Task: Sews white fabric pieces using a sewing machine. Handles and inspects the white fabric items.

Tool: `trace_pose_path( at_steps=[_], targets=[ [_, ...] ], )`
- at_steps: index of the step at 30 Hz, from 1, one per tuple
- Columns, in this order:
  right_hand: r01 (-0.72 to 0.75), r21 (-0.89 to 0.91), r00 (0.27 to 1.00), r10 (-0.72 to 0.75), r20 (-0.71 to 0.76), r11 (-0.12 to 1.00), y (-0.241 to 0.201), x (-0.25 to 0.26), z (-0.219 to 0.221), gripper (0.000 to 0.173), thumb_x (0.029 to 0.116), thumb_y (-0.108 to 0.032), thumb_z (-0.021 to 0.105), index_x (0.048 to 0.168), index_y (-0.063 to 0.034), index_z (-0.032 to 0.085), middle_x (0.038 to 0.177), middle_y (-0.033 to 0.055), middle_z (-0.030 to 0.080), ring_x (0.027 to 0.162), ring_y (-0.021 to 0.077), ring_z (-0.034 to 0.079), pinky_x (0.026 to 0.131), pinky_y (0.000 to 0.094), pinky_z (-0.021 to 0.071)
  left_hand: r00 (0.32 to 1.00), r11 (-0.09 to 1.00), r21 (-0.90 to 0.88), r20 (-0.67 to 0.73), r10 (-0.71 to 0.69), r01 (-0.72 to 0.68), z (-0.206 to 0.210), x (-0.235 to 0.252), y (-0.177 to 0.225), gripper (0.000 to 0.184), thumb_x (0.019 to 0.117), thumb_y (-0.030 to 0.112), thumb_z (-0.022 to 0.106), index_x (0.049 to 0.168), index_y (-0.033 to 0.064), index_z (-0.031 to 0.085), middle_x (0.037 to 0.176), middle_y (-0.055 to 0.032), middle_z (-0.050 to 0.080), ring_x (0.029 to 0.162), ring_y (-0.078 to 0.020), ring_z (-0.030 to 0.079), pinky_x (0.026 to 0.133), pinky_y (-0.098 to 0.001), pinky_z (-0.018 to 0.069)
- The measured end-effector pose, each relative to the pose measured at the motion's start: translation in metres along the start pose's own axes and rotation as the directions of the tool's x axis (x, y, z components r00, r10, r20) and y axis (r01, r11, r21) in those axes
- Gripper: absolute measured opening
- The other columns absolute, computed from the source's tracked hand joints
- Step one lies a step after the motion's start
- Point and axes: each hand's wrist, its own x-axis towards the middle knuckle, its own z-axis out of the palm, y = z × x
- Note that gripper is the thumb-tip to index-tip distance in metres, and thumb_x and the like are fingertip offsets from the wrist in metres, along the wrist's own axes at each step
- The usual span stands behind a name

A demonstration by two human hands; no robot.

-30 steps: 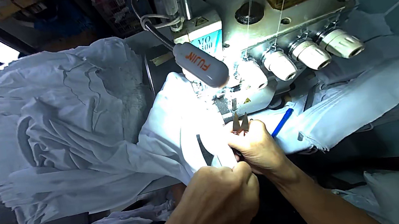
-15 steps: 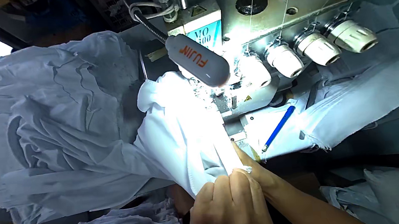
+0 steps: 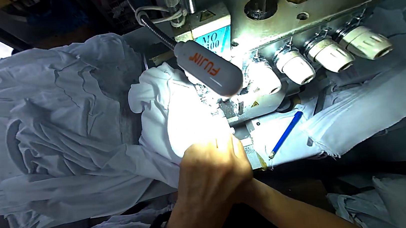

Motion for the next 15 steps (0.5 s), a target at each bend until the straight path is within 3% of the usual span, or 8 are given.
trace_pose_path(
  at_steps=[4,7,9,12,14,15],
  targets=[
    [0.042,0.035,0.998,-0.043,0.052,0.999,0.004,0.006,0.008,0.013,0.0971,-0.003,0.052,0.09,-0.0141,0.053,0.06,-0.0121,0.054,0.047,-0.0048,0.048,0.047,0.0123,0.0412,1.0,1.0,0.013,-0.009,-0.016,0.016,0.003,0.011,-0.008,0.03,0.0955,0.005,0.055,0.067,0.0017,0.064,0.051,-0.005,0.044,0.043,-0.0195,0.044,0.042,-0.0324,0.0243],
    [0.2,0.179,0.967,-0.223,0.121,0.963,0.026,0.008,0.01,0.017,0.0947,-0.006,0.056,0.085,-0.0202,0.056,0.061,-0.0145,0.059,0.052,-0.0073,0.051,0.051,0.0099,0.0422,1.0,1.0,-0.007,0.013,0.009,-0.009,0.004,0.015,-0.013,0.025,0.0948,0.003,0.056,0.072,0.001,0.065,0.054,-0.0055,0.045,0.045,-0.0195,0.045,0.043,-0.0326,0.0253],
    [0.262,0.172,0.955,-0.281,0.096,0.95,0.032,0.008,0.007,0.018,0.0938,-0.008,0.059,0.082,-0.0217,0.059,0.061,-0.0143,0.06,0.051,-0.0068,0.053,0.05,0.0112,0.0435,1.0,1.0,-0.019,0.011,0.008,-0.008,0.004,0.013,-0.014,0.023,0.0947,0.003,0.056,0.075,0.0003,0.068,0.054,-0.0056,0.046,0.046,-0.0201,0.045,0.045,-0.0331,0.0266],
    [0.362,-0.171,0.906,-0.39,-0.166,0.916,0.031,-0.001,-0.01,0.017,0.0918,-0.002,0.061,0.082,-0.0158,0.063,0.066,-0.0161,0.061,0.056,-0.0086,0.055,0.054,0.0123,0.048,1.0,0.998,-0.059,0.009,0.019,-0.018,0.001,0.001,-0.014,0.029,0.0962,0.013,0.059,0.069,0.0033,0.064,0.052,-0.0047,0.045,0.046,-0.0213,0.046,0.046,-0.0346,0.0298],
    [0.455,-0.426,0.744,-0.597,-0.3,0.782,0.029,-0.003,-0.026,0.011,0.0902,0.001,0.064,0.087,-0.0086,0.068,0.076,-0.0121,0.068,0.068,-0.0072,0.063,0.065,0.013,0.0549,0.999,0.996,-0.084,0.014,0.037,-0.036,0.002,-0.012,-0.012,0.028,0.0966,0.014,0.058,0.072,0.0047,0.069,0.055,-0.0053,0.053,0.05,-0.0217,0.05,0.052,-0.0364,0.035],
    [0.512,-0.559,0.649,-0.72,-0.246,0.653,0.027,-0.004,-0.037,0.01,0.0914,0.001,0.062,0.094,-0.002,0.071,0.082,-0.0065,0.071,0.073,-0.0051,0.065,0.068,0.0135,0.0566,0.999,0.994,-0.098,0.006,0.041,-0.041,0.005,-0.017,-0.011,0.027,0.0971,0.013,0.058,0.074,0.0056,0.069,0.057,-0.0049,0.055,0.052,-0.0212,0.051,0.058,-0.037,0.0362]
  ],
)
